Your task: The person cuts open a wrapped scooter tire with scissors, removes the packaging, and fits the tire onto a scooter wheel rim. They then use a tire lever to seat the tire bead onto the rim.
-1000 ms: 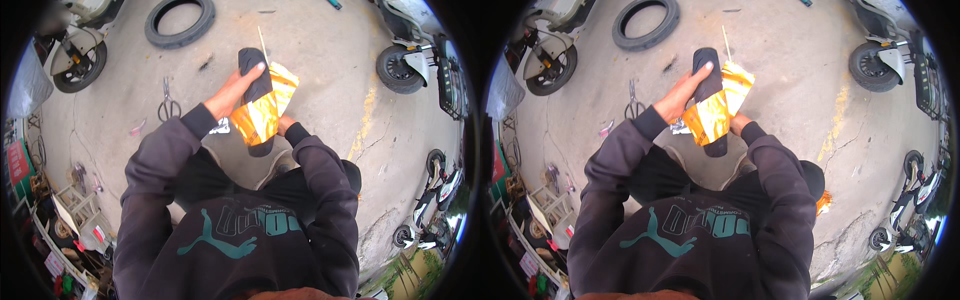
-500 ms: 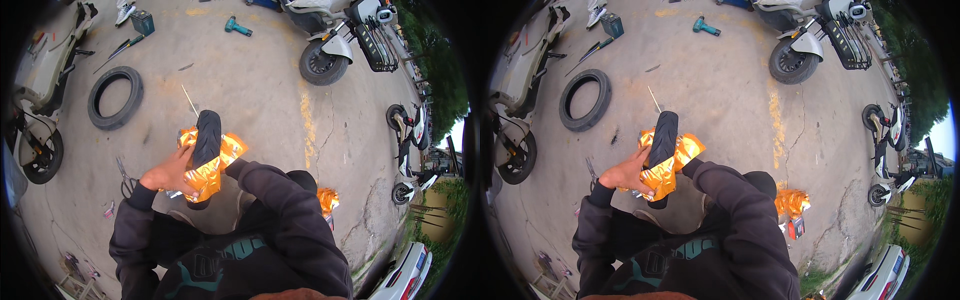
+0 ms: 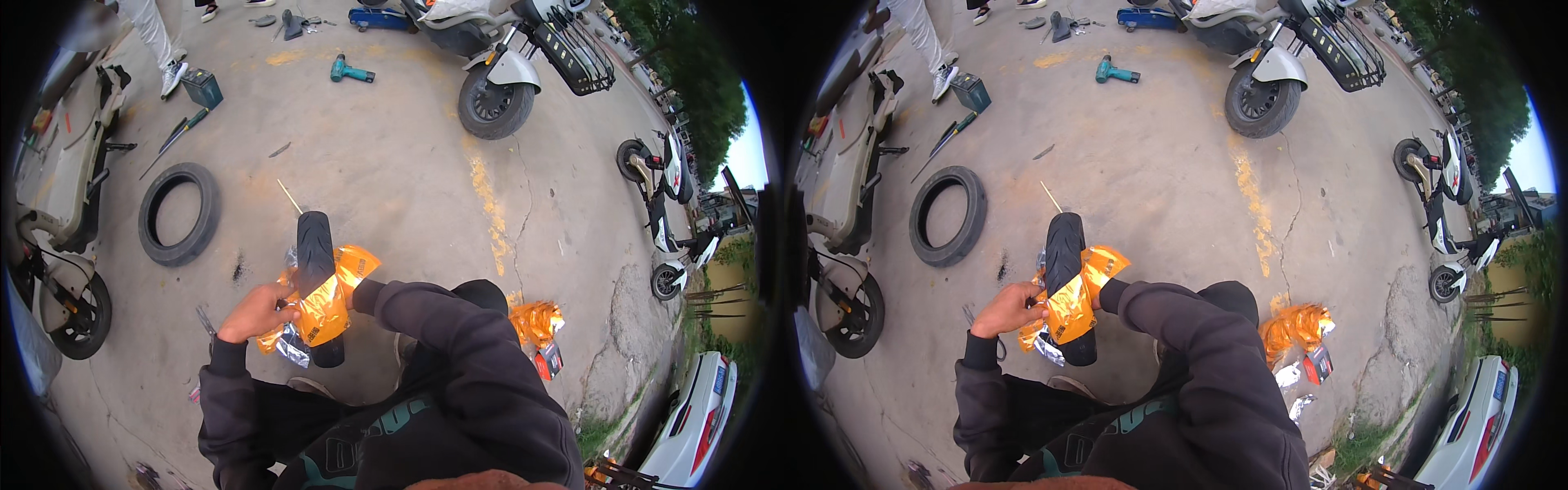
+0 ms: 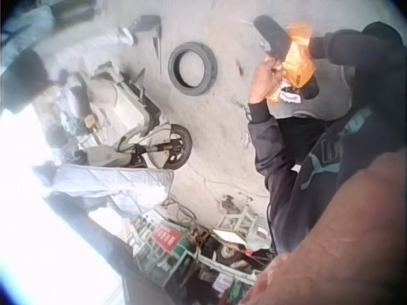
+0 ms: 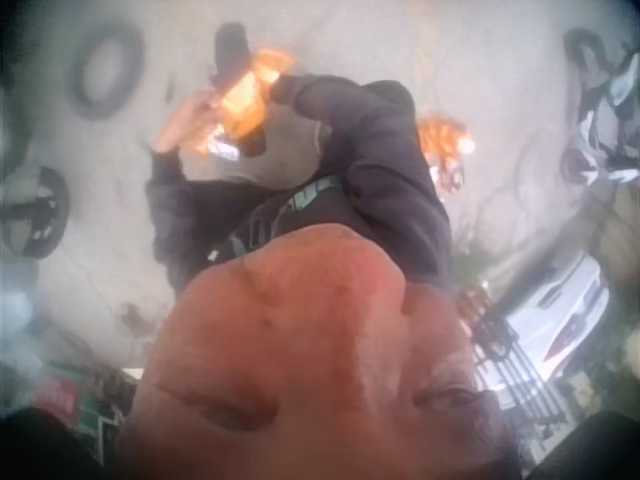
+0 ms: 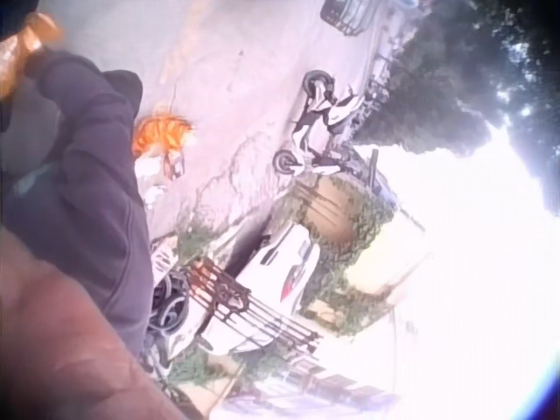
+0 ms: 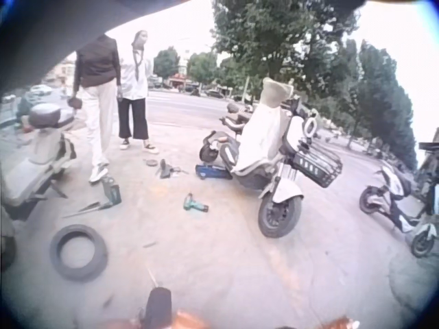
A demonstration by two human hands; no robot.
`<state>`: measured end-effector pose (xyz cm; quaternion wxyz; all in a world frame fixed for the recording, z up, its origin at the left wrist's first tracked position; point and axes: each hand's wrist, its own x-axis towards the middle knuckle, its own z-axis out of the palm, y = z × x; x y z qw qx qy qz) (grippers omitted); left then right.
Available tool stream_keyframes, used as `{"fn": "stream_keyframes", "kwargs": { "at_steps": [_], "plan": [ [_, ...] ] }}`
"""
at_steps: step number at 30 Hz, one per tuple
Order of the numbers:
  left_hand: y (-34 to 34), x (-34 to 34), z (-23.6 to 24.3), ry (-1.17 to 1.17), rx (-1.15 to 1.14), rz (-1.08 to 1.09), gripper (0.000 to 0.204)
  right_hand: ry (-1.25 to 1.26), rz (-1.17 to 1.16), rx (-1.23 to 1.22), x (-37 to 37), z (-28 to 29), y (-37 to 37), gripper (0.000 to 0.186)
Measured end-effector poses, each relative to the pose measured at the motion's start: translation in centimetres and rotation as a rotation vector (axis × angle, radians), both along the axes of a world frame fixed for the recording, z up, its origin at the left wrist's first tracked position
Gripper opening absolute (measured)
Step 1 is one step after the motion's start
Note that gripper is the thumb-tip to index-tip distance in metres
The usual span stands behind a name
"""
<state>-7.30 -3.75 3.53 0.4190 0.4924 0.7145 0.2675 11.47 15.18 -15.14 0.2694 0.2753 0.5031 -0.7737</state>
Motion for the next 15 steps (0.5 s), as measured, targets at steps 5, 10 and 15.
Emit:
{"fn": "stream_keyframes", "kwargs": {
  "at_steps": [5, 10, 15],
  "plan": [
    [-0.4, -1.0, -0.5, 0.053, 0.221, 0.205, 0.028, 0.163, -0.529, -0.487, -3.0, 4.4, -3.6, 0.045],
    [1.2, 0.0, -0.2, 0.017, 0.036, 0.387, 0.028, 0.196, -0.513, 0.106, -4.7, 14.7, -3.0, 0.057],
    [2.4, 0.2, -1.4, 0.034, 0.198, 0.298, 0.042, 0.475, -0.401, 1.06, -4.9, 16.7, -2.3, 0.095]
  ]
}}
